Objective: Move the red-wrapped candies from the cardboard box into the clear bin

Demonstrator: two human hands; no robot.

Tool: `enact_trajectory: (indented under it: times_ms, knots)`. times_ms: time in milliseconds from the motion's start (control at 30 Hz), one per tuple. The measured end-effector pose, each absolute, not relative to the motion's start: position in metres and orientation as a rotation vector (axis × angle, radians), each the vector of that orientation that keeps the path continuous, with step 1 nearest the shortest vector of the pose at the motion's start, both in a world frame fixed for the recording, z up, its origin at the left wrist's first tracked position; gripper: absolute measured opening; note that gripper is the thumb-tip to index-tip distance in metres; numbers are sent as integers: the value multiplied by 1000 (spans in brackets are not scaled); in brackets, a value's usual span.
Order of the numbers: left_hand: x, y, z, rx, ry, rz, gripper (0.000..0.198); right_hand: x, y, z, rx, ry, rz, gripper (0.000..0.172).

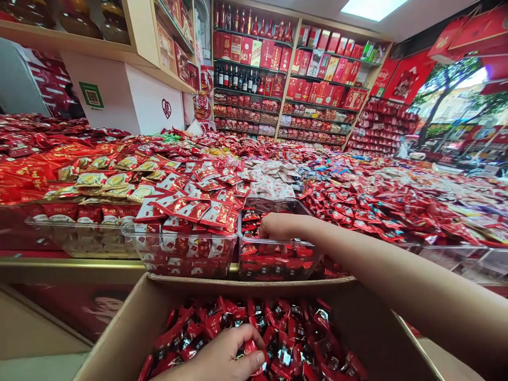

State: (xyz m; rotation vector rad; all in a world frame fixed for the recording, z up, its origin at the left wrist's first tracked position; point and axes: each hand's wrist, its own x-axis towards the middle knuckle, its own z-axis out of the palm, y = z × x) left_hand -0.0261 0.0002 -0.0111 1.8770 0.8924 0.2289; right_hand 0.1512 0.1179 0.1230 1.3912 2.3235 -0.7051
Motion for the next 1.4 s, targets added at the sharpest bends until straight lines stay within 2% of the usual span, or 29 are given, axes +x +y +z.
enact_trajectory:
  times_ms: [233,567,767,1100,1267,1400]
  knots:
    - [-26,0,-12,1889,905,228,20,147,118,116,1464,2277,-782,31]
    - [-26,0,-12,1891,911,214,21,151,118,126,1460,2277,-664,31]
    - [-25,1,-16,1908,897,233,20,152,118,113,1477,2316,-803,29]
    - [-26,-1,-15,1912,885,211,18,150,117,116,1480,2299,-780,29]
    - [-27,0,-14,1913,889,202,19,161,120,127,1529,2349,-671,17]
    - [-27,0,-13,1914,890,199,20,167,115,139,1676,2655,-392,13]
